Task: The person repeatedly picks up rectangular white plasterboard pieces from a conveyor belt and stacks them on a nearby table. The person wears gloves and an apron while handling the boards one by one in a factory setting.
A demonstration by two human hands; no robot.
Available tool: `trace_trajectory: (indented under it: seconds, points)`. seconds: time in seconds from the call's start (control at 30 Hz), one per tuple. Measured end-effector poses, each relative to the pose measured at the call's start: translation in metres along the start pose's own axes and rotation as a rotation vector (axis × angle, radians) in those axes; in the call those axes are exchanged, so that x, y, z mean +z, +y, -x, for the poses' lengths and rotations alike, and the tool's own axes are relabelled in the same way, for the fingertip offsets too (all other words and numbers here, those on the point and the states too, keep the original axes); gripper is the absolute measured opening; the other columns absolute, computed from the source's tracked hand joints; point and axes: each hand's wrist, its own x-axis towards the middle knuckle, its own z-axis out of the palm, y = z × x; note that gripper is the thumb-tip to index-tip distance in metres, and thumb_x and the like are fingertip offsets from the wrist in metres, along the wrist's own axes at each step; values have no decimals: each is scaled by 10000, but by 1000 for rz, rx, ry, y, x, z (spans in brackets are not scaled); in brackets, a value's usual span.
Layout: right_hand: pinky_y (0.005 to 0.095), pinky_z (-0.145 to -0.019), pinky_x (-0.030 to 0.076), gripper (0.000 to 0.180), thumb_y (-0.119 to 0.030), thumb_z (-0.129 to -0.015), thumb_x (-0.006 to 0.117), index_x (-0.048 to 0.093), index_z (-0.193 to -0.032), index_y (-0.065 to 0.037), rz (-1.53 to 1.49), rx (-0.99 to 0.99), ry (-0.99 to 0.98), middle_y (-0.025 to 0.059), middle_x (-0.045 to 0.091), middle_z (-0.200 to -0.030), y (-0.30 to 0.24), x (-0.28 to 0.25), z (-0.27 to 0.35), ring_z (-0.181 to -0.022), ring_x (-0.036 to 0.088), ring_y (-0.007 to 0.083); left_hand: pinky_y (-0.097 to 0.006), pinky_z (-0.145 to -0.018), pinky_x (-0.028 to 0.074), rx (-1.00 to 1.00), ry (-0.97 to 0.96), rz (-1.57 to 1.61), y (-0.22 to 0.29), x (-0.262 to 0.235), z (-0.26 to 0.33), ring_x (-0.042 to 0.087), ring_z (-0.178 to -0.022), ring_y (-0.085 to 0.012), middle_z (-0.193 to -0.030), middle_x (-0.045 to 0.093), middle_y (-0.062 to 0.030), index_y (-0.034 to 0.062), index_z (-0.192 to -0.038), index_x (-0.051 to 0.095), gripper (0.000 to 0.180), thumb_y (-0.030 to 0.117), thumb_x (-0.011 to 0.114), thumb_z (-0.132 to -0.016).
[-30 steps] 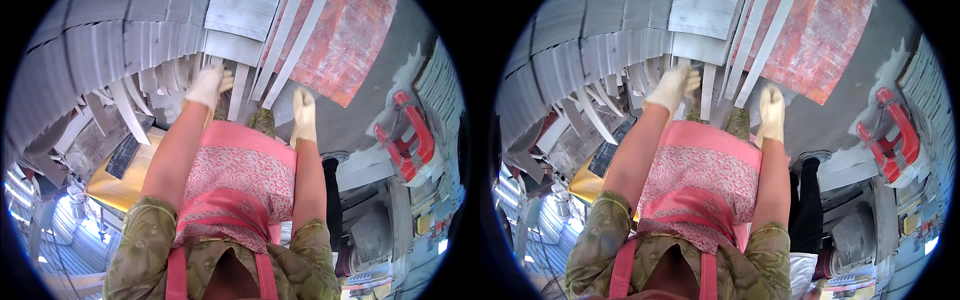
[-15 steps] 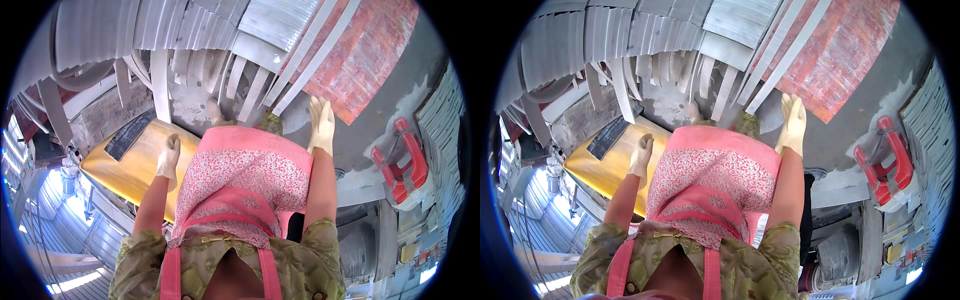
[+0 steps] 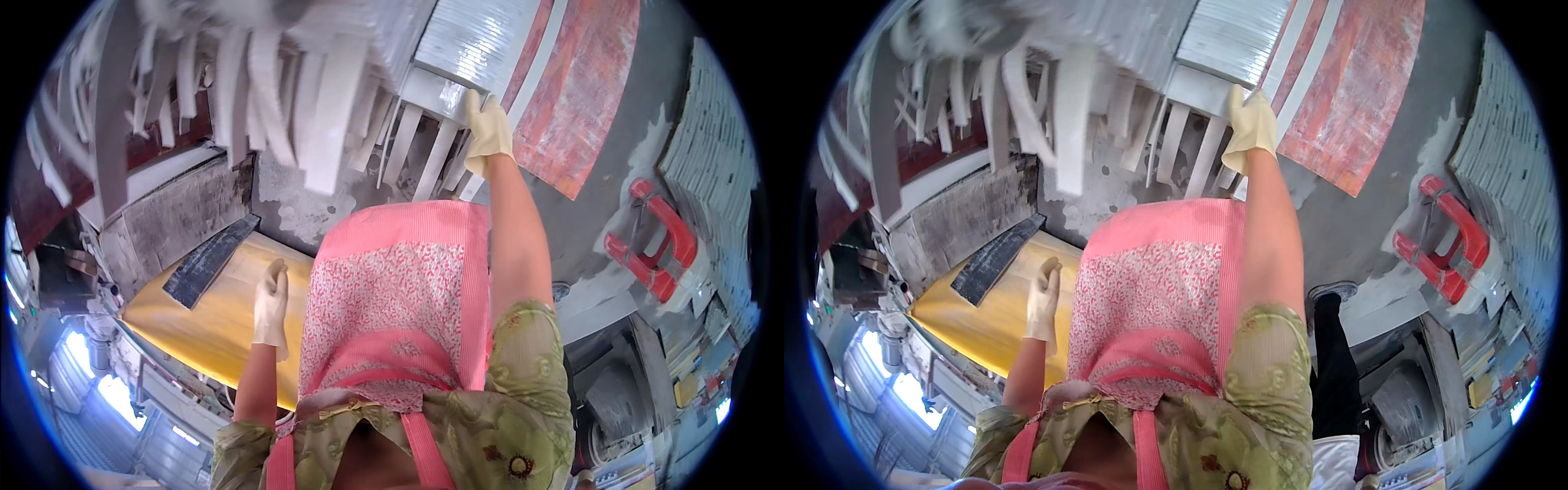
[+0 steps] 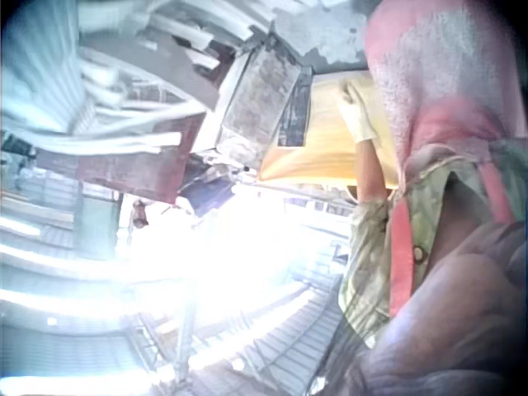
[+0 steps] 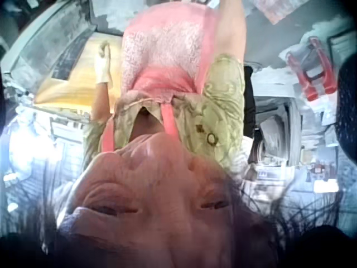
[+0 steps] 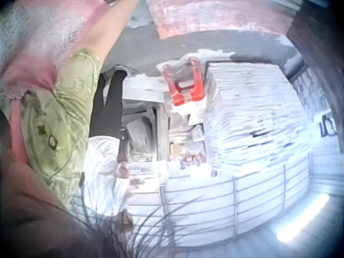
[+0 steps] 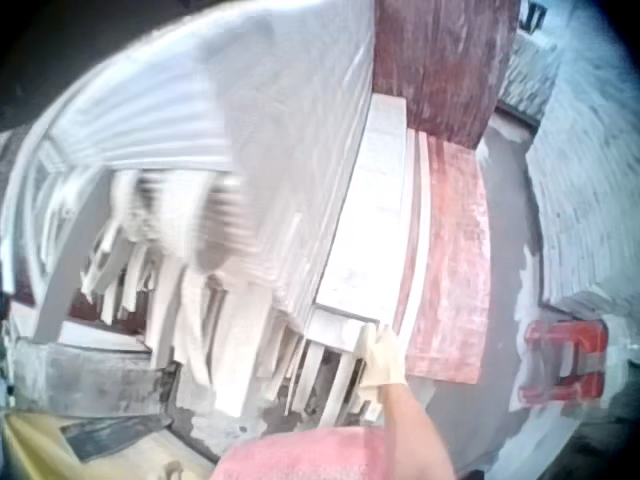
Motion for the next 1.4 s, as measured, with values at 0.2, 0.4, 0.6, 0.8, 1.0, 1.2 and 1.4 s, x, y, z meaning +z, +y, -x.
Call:
trace_trajectory:
  seconds: [0.2, 0.4, 0.6, 0.8, 1.0, 1.2, 1.4]
  points:
    - [532, -906, 479, 397, -341, -986, 530, 630, -1132, 15, -96, 57, 182, 329, 648, -1138, -3, -16, 142, -1111, 594, 508, -373, -1125, 429, 170, 188, 23, -110, -84, -9, 583, -1333, -301, -1406, 619, -237, -75, -1396, 563, 418, 162, 526, -1055]
    - [468, -903, 520, 508, -439, -945, 555, 689, -1169, -3, 234, 315, -132, 282, 704, -1155, 110, 13, 325, -1103, 689, 396, -379, -1127, 429, 263, 777, 85, -258, -244, 7, 598, -1296, -288, -1377, 631, -231, -75, -1412, 543, 424, 147, 541, -1050]
    - [426, -843, 533, 464, -442, -922, 663, 741, -1117, -28, 191, 449, -66, 157, 750, -997, 167, 112, 398, -935, 700, 283, -419, -1082, 459, -38, 1367, 130, -380, -307, 80, 586, -1289, -358, -1415, 589, -263, -51, -1468, 491, 572, 329, 521, -1041]
    - [420, -834, 538, 433, -423, -915, 675, 753, -1080, -31, -347, 394, 26, 148, 750, -975, 49, 83, 323, -897, 697, 287, -504, -1187, 327, -756, 1033, 78, -449, -252, 143, 452, -1408, -419, -1558, 421, -293, -32, -1543, 382, 798, 557, 406, -1006]
    - [414, -824, 544, 403, -405, -907, 686, 766, -1042, -34, -826, 284, -45, 140, 750, -953, -66, 58, 251, -859, 694, 292, -549, -1127, 373, -731, 1153, -87, -520, -194, 135, 523, -1333, -419, -1474, 542, -242, 6, -1497, 473, 721, 520, 321, -1015]
    - [403, -810, 546, 350, -370, -912, 686, 774, -1007, -44, -1063, 260, -44, 112, 740, -920, -127, 55, 223, -817, 685, 279, -545, -1088, 416, -821, 1024, -89, -471, -210, 133, 586, -1259, -420, -1440, 566, -257, -29, -1447, 496, 680, 463, 332, -1007]
    - [387, -788, 543, 294, -325, -937, 661, 765, -996, -57, -1202, 341, 69, 75, 720, -893, -132, 44, 245, -799, 673, 242, -543, -1051, 446, -784, 1090, 13, -427, -211, 134, 621, -1190, -449, -1236, 669, -303, -86, -1196, 667, 591, 378, 361, -995]
